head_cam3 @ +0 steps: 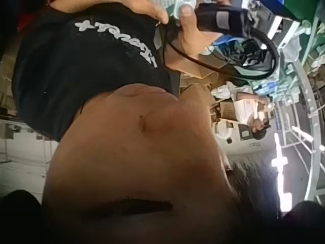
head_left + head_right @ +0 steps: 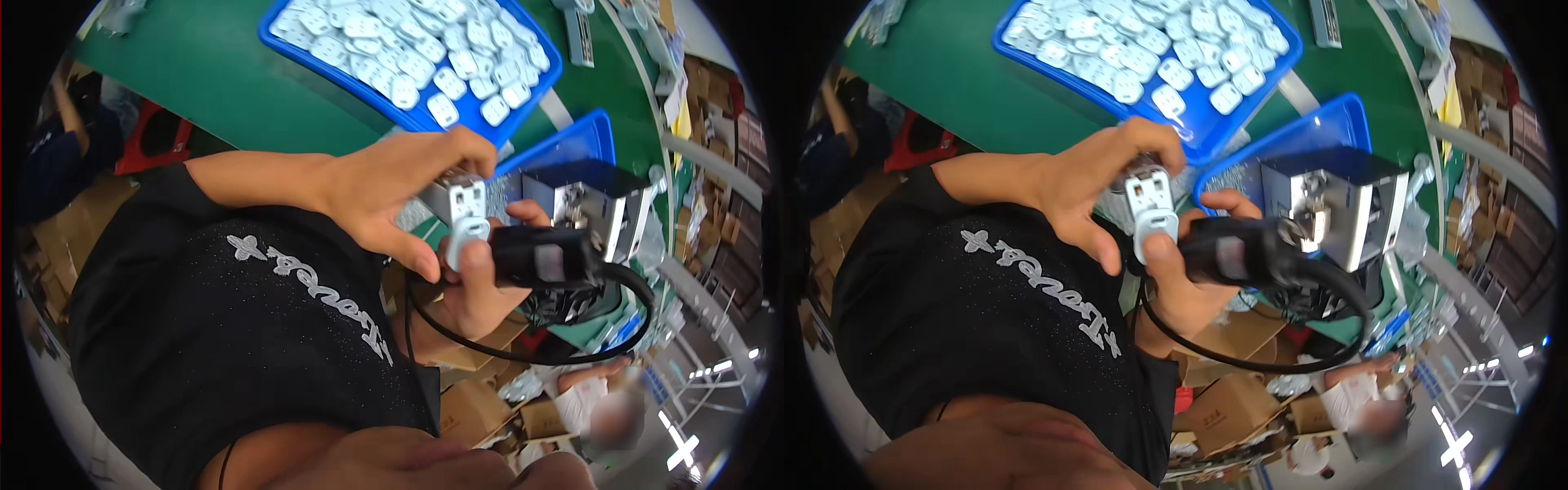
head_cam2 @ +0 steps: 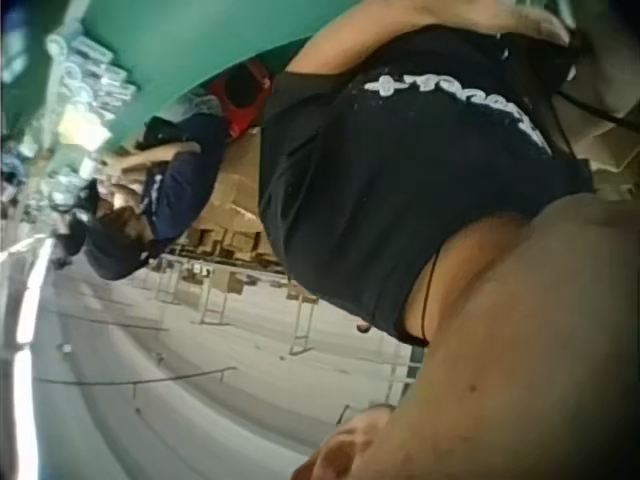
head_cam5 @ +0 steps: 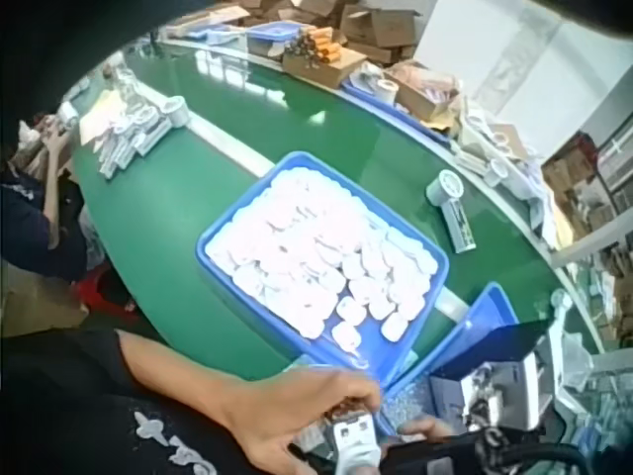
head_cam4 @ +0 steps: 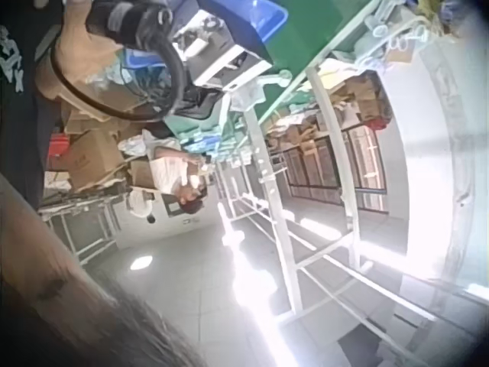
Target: The person is using an electric screwdriver to assemble small plastic electronic components on a factory assembly line.
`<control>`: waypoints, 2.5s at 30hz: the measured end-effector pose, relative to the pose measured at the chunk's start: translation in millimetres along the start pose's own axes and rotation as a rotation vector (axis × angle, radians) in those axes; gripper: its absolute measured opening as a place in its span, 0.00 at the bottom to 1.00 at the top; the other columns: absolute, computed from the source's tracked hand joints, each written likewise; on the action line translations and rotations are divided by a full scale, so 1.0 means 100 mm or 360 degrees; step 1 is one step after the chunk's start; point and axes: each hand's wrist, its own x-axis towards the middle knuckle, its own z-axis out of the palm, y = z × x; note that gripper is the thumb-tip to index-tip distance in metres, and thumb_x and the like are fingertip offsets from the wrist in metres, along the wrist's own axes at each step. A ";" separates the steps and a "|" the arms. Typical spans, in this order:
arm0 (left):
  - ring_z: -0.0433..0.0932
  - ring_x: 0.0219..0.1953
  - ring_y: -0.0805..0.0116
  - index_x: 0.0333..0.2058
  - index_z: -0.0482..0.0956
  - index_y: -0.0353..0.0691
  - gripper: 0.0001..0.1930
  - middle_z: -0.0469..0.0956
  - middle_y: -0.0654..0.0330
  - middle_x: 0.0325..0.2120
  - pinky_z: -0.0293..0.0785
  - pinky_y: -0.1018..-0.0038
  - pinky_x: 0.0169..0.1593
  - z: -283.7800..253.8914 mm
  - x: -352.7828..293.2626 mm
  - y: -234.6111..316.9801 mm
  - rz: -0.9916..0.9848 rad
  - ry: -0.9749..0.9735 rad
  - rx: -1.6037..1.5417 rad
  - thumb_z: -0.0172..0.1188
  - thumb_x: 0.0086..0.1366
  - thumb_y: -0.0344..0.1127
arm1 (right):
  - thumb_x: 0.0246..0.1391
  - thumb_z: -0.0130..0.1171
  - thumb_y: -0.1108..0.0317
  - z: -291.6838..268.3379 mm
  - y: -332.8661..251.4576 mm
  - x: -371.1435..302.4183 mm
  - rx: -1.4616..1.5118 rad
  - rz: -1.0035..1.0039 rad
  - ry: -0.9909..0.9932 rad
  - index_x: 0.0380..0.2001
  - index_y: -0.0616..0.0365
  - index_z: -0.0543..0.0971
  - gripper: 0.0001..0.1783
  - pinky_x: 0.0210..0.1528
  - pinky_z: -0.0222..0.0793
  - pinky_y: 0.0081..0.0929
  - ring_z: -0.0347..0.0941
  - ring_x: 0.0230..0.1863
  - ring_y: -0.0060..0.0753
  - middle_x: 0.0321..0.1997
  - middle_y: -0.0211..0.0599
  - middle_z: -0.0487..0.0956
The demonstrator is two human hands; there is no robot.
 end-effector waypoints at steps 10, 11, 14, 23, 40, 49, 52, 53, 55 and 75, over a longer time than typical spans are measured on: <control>0.79 0.33 0.49 0.46 0.72 0.32 0.28 0.78 0.50 0.34 0.76 0.64 0.34 0.28 0.12 -0.27 0.0027 -0.0307 0.0008 0.65 0.56 0.48 | 0.48 0.56 0.28 -0.37 0.10 0.26 -0.0380 -0.0905 0.0539 0.41 0.65 0.66 0.44 0.20 0.68 0.23 0.68 0.16 0.28 0.22 0.39 0.73; 0.80 0.33 0.49 0.46 0.72 0.33 0.28 0.78 0.50 0.34 0.76 0.65 0.34 0.28 0.11 -0.29 0.0046 -0.0316 0.0002 0.65 0.56 0.49 | 0.48 0.38 0.19 -0.31 -0.06 0.32 -0.0758 -0.1129 0.0808 0.37 0.65 0.65 0.49 0.17 0.67 0.24 0.67 0.14 0.27 0.20 0.38 0.72; 0.80 0.32 0.50 0.46 0.72 0.33 0.28 0.78 0.50 0.34 0.75 0.66 0.33 0.31 0.11 -0.28 0.0063 -0.0321 -0.0017 0.65 0.56 0.50 | 0.49 0.32 0.18 -0.53 -0.54 0.65 -0.0283 -0.1676 0.0951 0.34 0.61 0.64 0.48 0.12 0.61 0.20 0.60 0.09 0.23 0.15 0.34 0.67; 0.77 0.28 0.53 0.43 0.72 0.31 0.29 0.76 0.53 0.29 0.73 0.66 0.28 0.35 0.14 -0.34 0.0093 -0.0323 0.0046 0.63 0.57 0.54 | 0.47 0.44 0.20 -0.82 -0.62 0.45 0.0072 -0.1231 0.0148 0.41 0.56 0.70 0.45 0.19 0.64 0.27 0.64 0.14 0.25 0.21 0.32 0.70; 0.78 0.29 0.56 0.42 0.74 0.35 0.28 0.77 0.57 0.30 0.74 0.67 0.28 0.39 0.15 -0.35 0.0076 -0.0326 -0.0048 0.64 0.56 0.55 | 0.62 0.47 0.62 -0.30 -0.75 0.12 0.0502 -0.1082 -0.0648 0.42 0.57 0.74 0.12 0.25 0.62 0.27 0.63 0.17 0.21 0.20 0.23 0.67; 0.79 0.29 0.56 0.42 0.74 0.35 0.28 0.77 0.56 0.30 0.74 0.67 0.28 0.37 0.10 -0.32 0.0022 -0.0324 0.0013 0.64 0.56 0.56 | 0.63 0.44 0.61 -0.31 -0.74 0.04 0.0509 -0.1052 -0.0636 0.42 0.58 0.73 0.13 0.25 0.63 0.27 0.64 0.16 0.23 0.20 0.25 0.67; 0.79 0.30 0.56 0.42 0.74 0.35 0.29 0.77 0.56 0.30 0.74 0.68 0.28 0.40 0.14 -0.36 0.0135 -0.0309 -0.0026 0.64 0.55 0.57 | 0.63 0.44 0.62 -0.45 -0.88 0.02 0.0094 -0.1015 -0.0439 0.41 0.58 0.72 0.12 0.24 0.63 0.26 0.65 0.16 0.23 0.19 0.24 0.67; 0.79 0.30 0.56 0.42 0.74 0.34 0.29 0.77 0.56 0.30 0.74 0.67 0.28 0.40 0.16 -0.37 0.0138 -0.0316 -0.0026 0.64 0.55 0.57 | 0.55 0.43 0.40 -0.60 -0.85 0.19 0.0070 -0.1344 -0.0182 0.43 0.57 0.70 0.29 0.22 0.63 0.26 0.62 0.15 0.23 0.22 0.27 0.69; 0.79 0.30 0.56 0.42 0.74 0.34 0.29 0.76 0.56 0.30 0.74 0.67 0.28 0.41 0.16 -0.37 0.0130 -0.0334 -0.0024 0.64 0.55 0.57 | 0.46 0.41 0.17 -0.96 -0.80 0.65 -0.0194 -0.1582 0.0429 0.41 0.57 0.69 0.48 0.19 0.62 0.27 0.59 0.12 0.22 0.22 0.30 0.70; 0.77 0.27 0.57 0.42 0.74 0.34 0.31 0.74 0.58 0.26 0.70 0.68 0.26 0.41 0.17 -0.39 0.0056 -0.0353 -0.0004 0.62 0.55 0.60 | 0.57 0.54 0.59 -0.48 -0.77 0.00 0.0677 -0.1193 -0.0536 0.39 0.58 0.71 0.14 0.33 0.65 0.23 0.66 0.17 0.19 0.21 0.22 0.69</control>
